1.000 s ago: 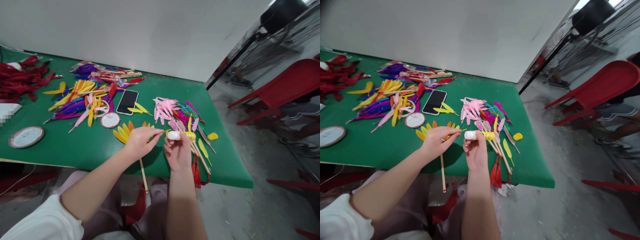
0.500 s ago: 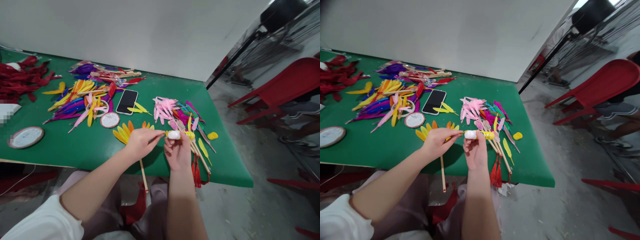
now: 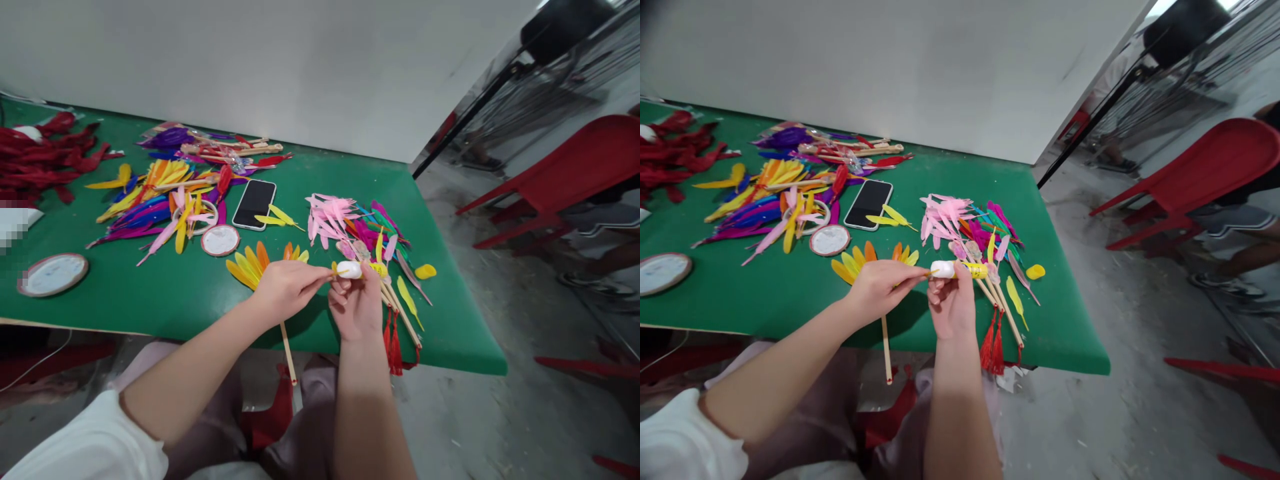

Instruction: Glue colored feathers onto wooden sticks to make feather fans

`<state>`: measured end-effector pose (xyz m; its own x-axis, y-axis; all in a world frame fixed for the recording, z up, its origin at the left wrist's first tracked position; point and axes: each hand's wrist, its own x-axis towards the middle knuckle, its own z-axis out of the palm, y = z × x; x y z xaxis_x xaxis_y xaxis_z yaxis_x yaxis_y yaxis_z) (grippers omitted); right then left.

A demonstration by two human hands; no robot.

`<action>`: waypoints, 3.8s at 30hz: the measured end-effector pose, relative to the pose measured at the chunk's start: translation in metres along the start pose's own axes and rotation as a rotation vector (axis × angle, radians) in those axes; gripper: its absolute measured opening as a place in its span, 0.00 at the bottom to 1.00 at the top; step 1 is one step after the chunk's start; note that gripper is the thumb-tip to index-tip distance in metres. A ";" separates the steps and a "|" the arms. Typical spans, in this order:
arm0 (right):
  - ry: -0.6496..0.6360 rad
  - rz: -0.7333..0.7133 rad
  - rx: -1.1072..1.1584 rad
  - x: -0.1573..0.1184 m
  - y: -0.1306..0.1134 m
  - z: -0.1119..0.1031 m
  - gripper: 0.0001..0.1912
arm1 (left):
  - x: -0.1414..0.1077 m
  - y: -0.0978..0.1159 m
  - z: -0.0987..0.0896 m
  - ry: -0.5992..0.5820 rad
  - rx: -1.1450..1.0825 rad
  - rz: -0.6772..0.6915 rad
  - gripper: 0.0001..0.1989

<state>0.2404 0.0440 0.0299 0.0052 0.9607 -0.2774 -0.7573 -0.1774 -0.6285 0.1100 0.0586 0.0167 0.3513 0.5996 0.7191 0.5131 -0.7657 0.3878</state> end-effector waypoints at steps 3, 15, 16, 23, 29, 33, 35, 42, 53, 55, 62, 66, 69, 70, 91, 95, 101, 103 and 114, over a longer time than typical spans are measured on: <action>-0.011 0.007 0.020 0.000 0.000 0.001 0.14 | 0.000 0.001 -0.001 0.040 -0.004 -0.036 0.07; 0.020 0.022 0.064 -0.001 -0.001 0.002 0.13 | -0.001 0.003 0.002 0.013 -0.035 -0.093 0.07; 0.011 0.021 0.067 -0.001 -0.001 0.002 0.13 | -0.001 0.003 0.002 0.032 -0.025 -0.104 0.06; 0.031 0.020 0.066 0.000 0.000 0.001 0.13 | -0.001 0.002 0.002 -0.024 -0.016 -0.044 0.07; 0.018 0.030 0.099 0.000 0.000 0.001 0.15 | 0.000 0.001 0.000 0.035 -0.003 -0.049 0.07; 0.022 0.046 0.131 -0.001 -0.001 0.002 0.15 | 0.000 0.004 -0.001 0.077 0.016 -0.048 0.06; 0.036 0.046 0.141 -0.001 -0.002 0.003 0.15 | -0.001 0.007 0.000 0.096 0.022 -0.057 0.06; 0.032 -0.027 0.120 -0.001 0.000 0.004 0.12 | -0.001 0.016 0.003 0.108 -0.038 -0.172 0.06; -0.042 -0.100 0.028 -0.003 0.004 0.002 0.12 | 0.001 0.017 0.002 0.096 -0.078 -0.231 0.07; -0.038 -0.116 0.007 -0.003 0.005 0.001 0.12 | 0.001 0.016 0.002 0.104 -0.061 -0.212 0.07; 0.047 -0.159 -0.011 -0.002 0.007 0.002 0.15 | 0.001 0.017 0.003 0.106 -0.026 -0.173 0.07; 0.078 -0.188 -0.042 -0.003 0.007 0.003 0.15 | 0.002 0.019 0.001 0.119 -0.094 -0.215 0.07; 0.083 -0.182 -0.048 -0.004 0.006 0.005 0.15 | 0.003 0.018 -0.001 0.120 -0.179 -0.329 0.08; 0.077 -0.176 -0.044 -0.005 0.006 0.005 0.14 | 0.003 0.017 -0.002 0.119 -0.193 -0.365 0.08; 0.038 -0.140 -0.040 -0.003 0.006 0.004 0.12 | 0.002 0.009 -0.001 0.147 0.040 -0.118 0.08; 0.031 -0.123 -0.054 -0.001 0.006 0.003 0.12 | 0.000 0.006 0.000 0.194 0.105 -0.124 0.08; -0.004 -0.053 -0.004 0.000 0.008 0.002 0.13 | -0.002 0.004 0.001 0.177 0.126 -0.084 0.09; -0.022 -0.025 0.036 -0.001 0.007 0.002 0.12 | -0.003 0.003 0.002 0.177 0.158 -0.037 0.10; -0.057 0.046 0.129 -0.001 0.007 0.001 0.13 | -0.005 -0.001 0.003 0.189 0.235 0.047 0.12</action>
<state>0.2342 0.0421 0.0269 -0.0653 0.9634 -0.2600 -0.8334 -0.1959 -0.5167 0.1101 0.0570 0.0116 0.2382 0.4943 0.8360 0.6745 -0.7035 0.2238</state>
